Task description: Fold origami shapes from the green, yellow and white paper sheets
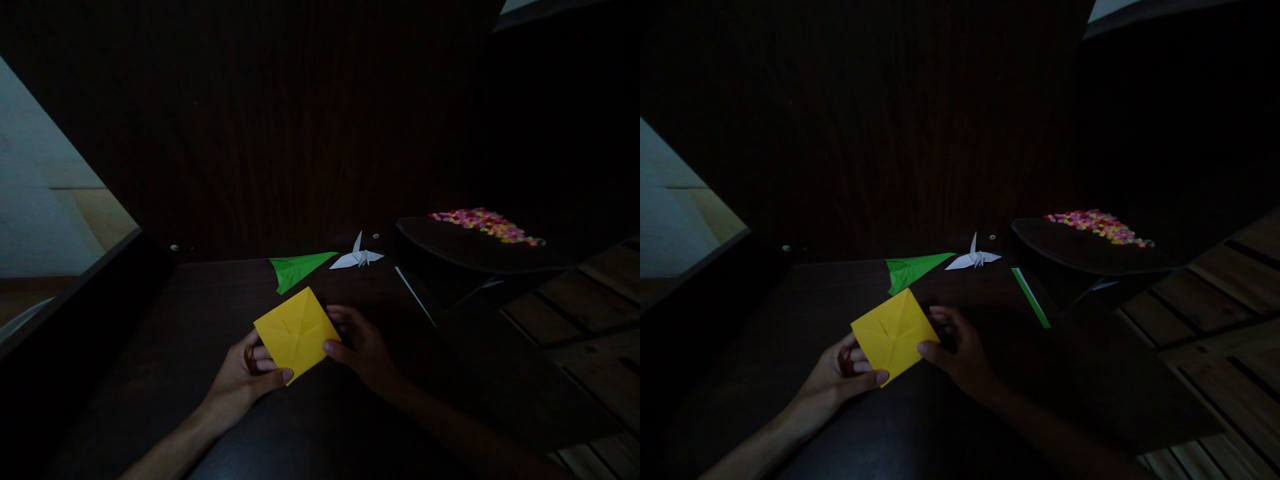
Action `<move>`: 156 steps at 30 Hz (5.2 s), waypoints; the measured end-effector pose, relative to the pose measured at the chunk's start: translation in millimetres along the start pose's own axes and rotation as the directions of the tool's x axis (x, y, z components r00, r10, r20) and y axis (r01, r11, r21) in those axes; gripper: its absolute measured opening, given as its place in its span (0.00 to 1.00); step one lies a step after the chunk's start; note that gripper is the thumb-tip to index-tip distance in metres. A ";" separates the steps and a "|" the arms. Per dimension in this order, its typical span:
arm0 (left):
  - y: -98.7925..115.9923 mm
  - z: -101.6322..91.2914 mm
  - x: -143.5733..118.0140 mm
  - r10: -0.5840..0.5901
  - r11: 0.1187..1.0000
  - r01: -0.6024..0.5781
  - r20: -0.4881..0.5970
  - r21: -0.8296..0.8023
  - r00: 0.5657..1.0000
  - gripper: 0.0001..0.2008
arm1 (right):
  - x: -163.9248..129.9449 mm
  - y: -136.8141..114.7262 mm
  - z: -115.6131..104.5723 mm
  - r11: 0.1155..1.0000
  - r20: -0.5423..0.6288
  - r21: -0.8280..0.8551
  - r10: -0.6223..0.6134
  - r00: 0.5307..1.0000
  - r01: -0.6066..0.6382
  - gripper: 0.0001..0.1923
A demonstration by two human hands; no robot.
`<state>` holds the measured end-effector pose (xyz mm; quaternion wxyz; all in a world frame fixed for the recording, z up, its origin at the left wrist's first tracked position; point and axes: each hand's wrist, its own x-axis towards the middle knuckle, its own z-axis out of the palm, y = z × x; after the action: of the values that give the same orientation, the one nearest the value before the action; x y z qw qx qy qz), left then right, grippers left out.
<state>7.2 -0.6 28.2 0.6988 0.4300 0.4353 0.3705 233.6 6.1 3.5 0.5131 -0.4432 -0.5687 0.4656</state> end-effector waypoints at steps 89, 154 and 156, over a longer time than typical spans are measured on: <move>4.8 -11.3 6.6 0.167 0.984 -0.143 -0.287 0.102 0.943 0.25 | 10.8 8.7 -0.4 0.932 0.272 0.171 0.266 0.925 -0.318 0.21; 3.8 -5.1 -0.7 -0.083 0.997 0.083 0.051 0.000 0.995 0.20 | 5.0 1.1 3.4 0.931 0.388 0.107 0.283 0.877 -0.348 0.22; 3.0 -4.2 -1.2 -0.100 0.995 0.102 0.072 -0.022 0.992 0.21 | 6.2 0.0 2.3 0.938 0.371 0.093 0.280 0.885 -0.335 0.23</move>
<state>2.5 0.5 30.3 0.7373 0.4111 0.4266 0.3247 230.8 12.1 4.5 0.3551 -0.3964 -0.5359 0.6554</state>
